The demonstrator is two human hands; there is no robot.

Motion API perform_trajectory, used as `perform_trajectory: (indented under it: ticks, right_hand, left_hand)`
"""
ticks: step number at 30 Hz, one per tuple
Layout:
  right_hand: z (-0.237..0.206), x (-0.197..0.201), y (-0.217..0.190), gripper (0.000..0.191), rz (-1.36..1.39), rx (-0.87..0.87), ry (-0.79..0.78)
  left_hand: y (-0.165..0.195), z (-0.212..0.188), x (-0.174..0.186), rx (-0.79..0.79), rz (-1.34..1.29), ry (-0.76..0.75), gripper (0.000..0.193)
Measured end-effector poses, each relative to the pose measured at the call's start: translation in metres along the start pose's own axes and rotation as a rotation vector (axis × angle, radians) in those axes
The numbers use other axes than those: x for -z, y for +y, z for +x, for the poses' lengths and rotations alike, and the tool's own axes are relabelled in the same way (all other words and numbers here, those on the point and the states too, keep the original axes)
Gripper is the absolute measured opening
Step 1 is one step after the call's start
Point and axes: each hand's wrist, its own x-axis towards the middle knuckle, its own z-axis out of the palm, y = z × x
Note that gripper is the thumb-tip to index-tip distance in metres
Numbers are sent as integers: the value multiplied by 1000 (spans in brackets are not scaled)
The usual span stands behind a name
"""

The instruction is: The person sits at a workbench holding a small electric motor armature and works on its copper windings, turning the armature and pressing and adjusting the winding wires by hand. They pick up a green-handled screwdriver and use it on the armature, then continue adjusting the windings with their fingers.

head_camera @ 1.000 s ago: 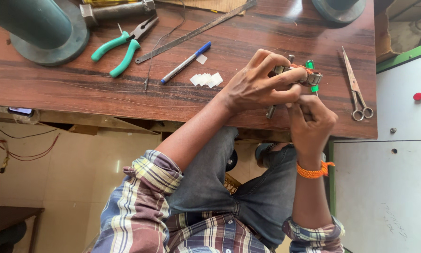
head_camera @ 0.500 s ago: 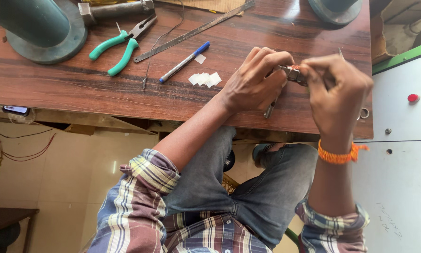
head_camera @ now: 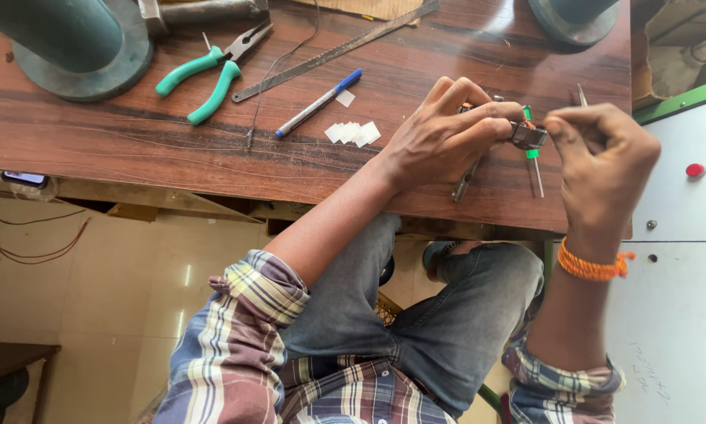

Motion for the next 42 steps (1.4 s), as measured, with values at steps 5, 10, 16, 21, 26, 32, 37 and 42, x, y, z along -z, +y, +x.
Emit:
perform_trajectory:
  ticks: [5,10,16,21,26,32,37,42]
  right_hand:
    - [-26,6,0,14,-34,-21,21]
    - [-35,-7,-4,14,-32,-8,23]
    - [-49,-35,1,9,-1,109,15]
    - [-60,-45,18,8,54,31,40]
    - [-68,-46,27,11,49,36,55]
    - [-64,-22,11,10,-8,113,26]
    - [-41,-7,-9,9,-68,86,27]
    - [1,-16,-21,4,-138,246,-43]
  left_hand:
    - [2,3,-3,51,-79,8,30]
    - [2,3,3,125,-240,8,43]
    - [0,2,7,162,-256,15,45]
    - [2,-3,0,-69,24,22,41]
    - [-1,-6,-7,-231,260,33,27]
    - [-3,-4,-3,-171,114,77,17]
    - [-1,-4,-2,-100,36,71,15]
    - [-1,-5,-2,-92,26,75,13]
